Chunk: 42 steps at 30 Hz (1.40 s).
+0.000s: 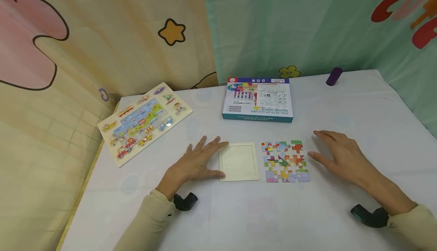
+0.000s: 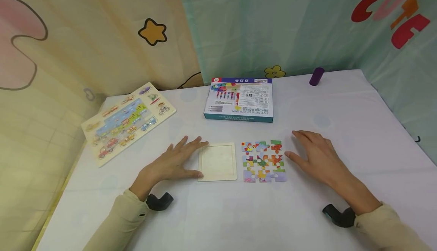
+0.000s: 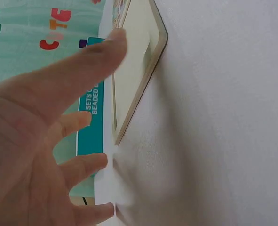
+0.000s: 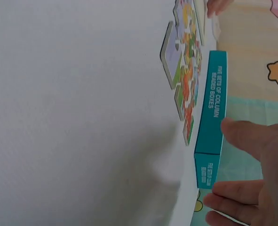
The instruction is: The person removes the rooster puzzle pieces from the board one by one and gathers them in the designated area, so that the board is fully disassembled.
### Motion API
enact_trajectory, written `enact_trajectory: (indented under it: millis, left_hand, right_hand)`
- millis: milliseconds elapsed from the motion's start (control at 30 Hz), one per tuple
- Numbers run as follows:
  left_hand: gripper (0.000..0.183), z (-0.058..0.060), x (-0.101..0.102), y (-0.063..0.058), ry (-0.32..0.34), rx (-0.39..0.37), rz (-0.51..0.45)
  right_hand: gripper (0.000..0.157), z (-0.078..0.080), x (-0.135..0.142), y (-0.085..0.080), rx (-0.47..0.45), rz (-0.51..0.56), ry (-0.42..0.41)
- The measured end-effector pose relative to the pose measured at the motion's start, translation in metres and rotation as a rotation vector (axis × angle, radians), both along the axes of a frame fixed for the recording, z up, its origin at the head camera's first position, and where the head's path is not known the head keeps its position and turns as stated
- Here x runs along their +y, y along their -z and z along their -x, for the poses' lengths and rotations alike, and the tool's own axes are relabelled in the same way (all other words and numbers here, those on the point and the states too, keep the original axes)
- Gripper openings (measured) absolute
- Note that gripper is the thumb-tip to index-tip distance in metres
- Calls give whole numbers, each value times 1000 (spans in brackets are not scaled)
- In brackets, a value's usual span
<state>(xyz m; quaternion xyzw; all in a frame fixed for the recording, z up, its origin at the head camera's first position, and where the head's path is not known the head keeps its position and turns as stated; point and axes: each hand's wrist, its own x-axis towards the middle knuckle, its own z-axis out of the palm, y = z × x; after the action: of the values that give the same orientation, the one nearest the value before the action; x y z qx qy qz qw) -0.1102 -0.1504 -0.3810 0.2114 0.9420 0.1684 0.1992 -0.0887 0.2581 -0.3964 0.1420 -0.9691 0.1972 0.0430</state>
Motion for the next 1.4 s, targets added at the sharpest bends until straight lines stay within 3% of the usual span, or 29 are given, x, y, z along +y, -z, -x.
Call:
enact_trajectory:
  millis: [67,200,367,567,1133,1400]
  left_hand:
    - [90,1,-6,0,-16,60,20]
    - [88,4,-25,-3,-58,255,111]
    - [93,6,-53,-4,-153,393,200]
    - [95,4,-69,-2,-195,390,182]
    - [94,10,-64,-1,-186,341,197]
    - [91,83,-1,-8,213,407,71]
  right_hand:
    - [80,4,3,1,4,-33,25]
    - [101,7,10,2,-54,-91,117]
    - [106,7,17,4,-122,-135,194]
    - [106,5,19,7,-149,-113,215]
    - [104,0,22,5,-178,-123,232]
    - [103,-109,24,-16,-142,-24,628]
